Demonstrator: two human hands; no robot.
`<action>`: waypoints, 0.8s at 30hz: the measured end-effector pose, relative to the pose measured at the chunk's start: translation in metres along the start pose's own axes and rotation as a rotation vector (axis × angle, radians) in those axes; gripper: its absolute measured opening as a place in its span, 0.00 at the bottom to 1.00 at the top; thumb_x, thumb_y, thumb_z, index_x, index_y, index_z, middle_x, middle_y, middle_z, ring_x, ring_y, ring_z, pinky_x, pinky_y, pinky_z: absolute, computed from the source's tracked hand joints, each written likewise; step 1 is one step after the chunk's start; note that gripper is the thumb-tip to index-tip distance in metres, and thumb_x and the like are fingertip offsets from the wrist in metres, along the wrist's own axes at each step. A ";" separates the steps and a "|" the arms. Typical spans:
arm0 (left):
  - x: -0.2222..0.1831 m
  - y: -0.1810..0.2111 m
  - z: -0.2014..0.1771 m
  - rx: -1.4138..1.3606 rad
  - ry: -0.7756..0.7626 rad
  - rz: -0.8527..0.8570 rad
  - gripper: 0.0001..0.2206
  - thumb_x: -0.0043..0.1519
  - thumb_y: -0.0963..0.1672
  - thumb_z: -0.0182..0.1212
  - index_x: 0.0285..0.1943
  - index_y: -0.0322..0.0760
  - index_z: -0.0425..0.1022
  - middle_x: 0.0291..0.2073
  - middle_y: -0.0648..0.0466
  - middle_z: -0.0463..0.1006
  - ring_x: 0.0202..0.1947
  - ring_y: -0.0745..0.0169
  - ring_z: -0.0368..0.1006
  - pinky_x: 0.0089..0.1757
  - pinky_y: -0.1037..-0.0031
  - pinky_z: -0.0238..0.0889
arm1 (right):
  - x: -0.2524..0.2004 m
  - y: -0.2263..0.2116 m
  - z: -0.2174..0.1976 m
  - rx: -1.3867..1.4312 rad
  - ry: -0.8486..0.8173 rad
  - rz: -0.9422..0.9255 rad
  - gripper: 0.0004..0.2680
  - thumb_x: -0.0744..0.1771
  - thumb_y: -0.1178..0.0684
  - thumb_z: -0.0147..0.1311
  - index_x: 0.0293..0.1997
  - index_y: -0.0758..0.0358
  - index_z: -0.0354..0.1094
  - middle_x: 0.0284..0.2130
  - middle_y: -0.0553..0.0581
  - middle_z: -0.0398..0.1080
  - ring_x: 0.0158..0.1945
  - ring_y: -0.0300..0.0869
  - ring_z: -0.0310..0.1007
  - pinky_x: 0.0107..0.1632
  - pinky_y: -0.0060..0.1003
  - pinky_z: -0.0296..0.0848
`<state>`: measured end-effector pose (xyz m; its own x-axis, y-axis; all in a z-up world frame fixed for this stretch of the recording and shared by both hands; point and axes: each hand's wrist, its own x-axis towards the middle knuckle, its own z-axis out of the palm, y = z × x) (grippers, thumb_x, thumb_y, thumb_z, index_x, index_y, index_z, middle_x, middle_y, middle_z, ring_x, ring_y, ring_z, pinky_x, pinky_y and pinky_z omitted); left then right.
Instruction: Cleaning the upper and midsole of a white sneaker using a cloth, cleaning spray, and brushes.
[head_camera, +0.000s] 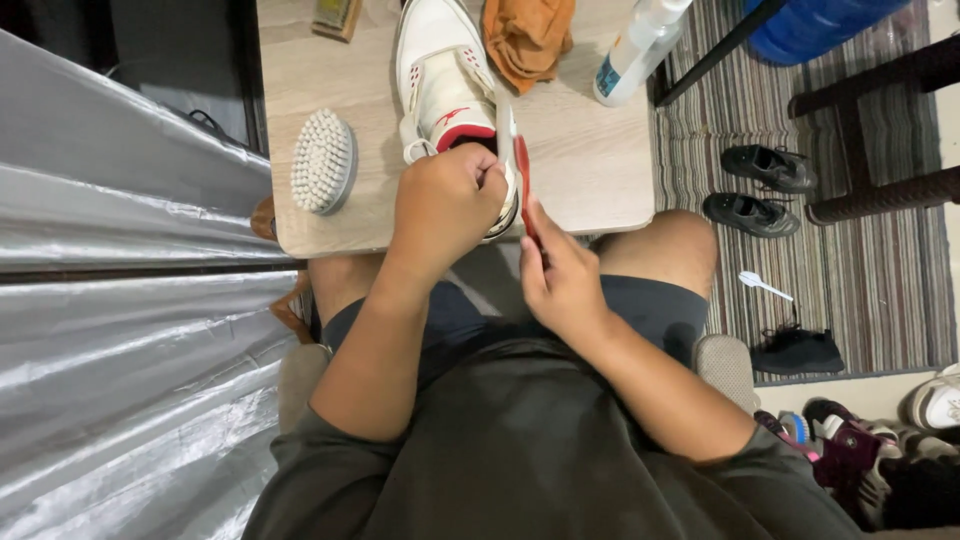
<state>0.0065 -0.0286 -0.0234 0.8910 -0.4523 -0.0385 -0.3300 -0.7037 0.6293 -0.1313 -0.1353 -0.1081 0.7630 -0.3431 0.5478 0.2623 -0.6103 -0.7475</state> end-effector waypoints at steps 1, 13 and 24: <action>0.001 0.001 0.000 0.003 0.004 0.005 0.07 0.57 0.48 0.59 0.33 0.46 0.81 0.18 0.56 0.78 0.31 0.47 0.78 0.37 0.63 0.71 | 0.005 0.000 0.001 0.002 0.005 -0.004 0.16 0.68 0.63 0.54 0.64 0.69 0.69 0.47 0.73 0.76 0.47 0.61 0.79 0.42 0.45 0.78; 0.005 0.000 -0.006 0.046 -0.138 -0.046 0.11 0.59 0.51 0.54 0.37 0.51 0.82 0.19 0.60 0.78 0.35 0.53 0.80 0.42 0.66 0.71 | -0.033 -0.015 -0.007 0.003 -0.029 0.062 0.16 0.66 0.64 0.55 0.63 0.71 0.70 0.48 0.74 0.76 0.48 0.62 0.78 0.45 0.46 0.79; 0.008 -0.001 -0.014 0.093 -0.224 -0.136 0.12 0.59 0.52 0.53 0.41 0.55 0.82 0.27 0.63 0.82 0.43 0.52 0.79 0.48 0.63 0.71 | -0.016 -0.016 0.017 -0.011 0.062 0.037 0.16 0.68 0.63 0.53 0.65 0.73 0.68 0.49 0.76 0.75 0.49 0.62 0.78 0.45 0.45 0.79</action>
<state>0.0185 -0.0235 -0.0138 0.8416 -0.4526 -0.2946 -0.2484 -0.8088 0.5331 -0.1380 -0.1078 -0.1112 0.7338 -0.4092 0.5423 0.2277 -0.6039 -0.7638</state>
